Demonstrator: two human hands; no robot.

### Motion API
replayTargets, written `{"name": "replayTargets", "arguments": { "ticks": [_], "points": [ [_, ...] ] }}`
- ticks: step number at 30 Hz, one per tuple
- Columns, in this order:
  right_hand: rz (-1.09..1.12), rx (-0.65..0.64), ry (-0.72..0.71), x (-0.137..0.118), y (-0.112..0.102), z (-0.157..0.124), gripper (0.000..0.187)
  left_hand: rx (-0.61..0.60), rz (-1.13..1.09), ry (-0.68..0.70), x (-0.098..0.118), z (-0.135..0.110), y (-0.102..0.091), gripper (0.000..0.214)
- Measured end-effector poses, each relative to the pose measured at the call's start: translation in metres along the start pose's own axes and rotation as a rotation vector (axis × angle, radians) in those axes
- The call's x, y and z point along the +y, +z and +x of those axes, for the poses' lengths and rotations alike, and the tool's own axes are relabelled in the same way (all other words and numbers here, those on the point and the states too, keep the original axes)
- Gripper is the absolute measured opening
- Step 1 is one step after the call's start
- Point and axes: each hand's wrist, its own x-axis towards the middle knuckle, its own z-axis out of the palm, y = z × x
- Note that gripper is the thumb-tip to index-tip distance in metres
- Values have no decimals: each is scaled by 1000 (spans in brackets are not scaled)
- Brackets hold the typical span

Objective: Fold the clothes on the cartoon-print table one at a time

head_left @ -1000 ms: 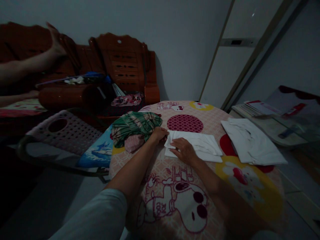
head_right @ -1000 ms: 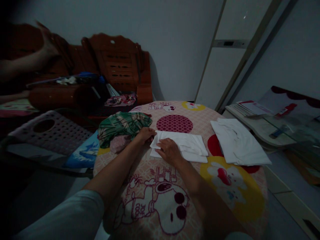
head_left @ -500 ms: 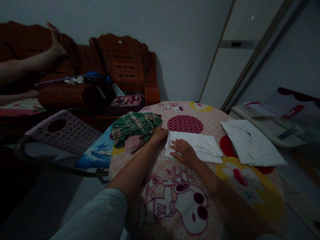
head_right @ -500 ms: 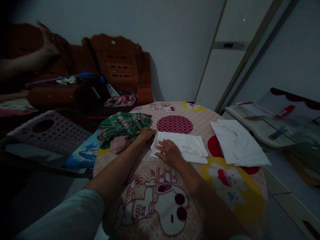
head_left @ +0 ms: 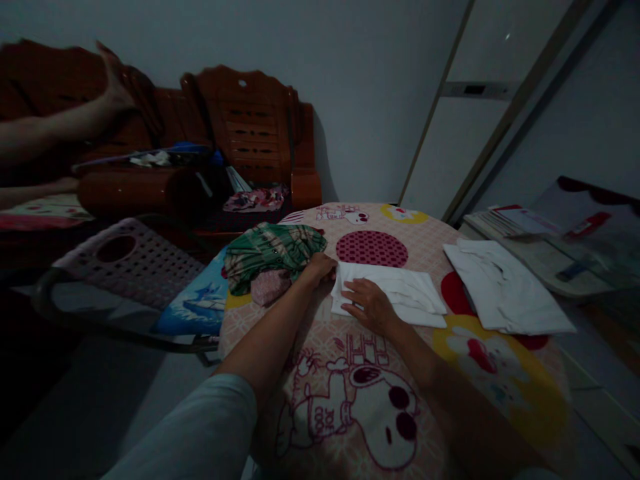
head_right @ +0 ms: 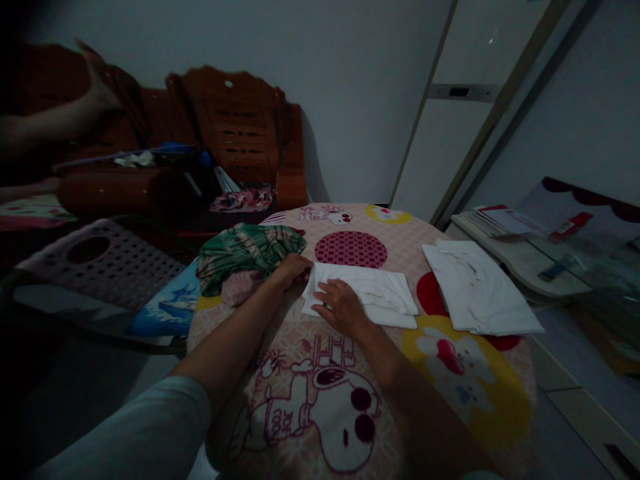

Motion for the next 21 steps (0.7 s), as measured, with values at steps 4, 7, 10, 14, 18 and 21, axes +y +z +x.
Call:
{"name": "replayTargets", "arguments": {
  "ticks": [4, 7, 10, 14, 18, 21],
  "points": [
    [-1, -9, -9, 2, 0, 0, 27, 14, -11, 18, -1, 1, -2, 27],
    [3, -11, -5, 2, 0, 0, 26, 50, 8, 14, -1, 2, 0, 27],
    [-5, 0, -10, 2, 1, 0, 27, 103, 134, 76, 0, 3, 2, 28],
    [6, -4, 1, 1, 1, 0, 26, 177, 304, 221, -3, 6, 3, 17],
    [38, 0, 22, 1, 1, -2, 26, 135, 341, 188, -5, 10, 0, 20],
    [26, -8, 10, 2, 1, -2, 27, 166, 420, 221, -2, 4, 0, 14]
  ]
}}
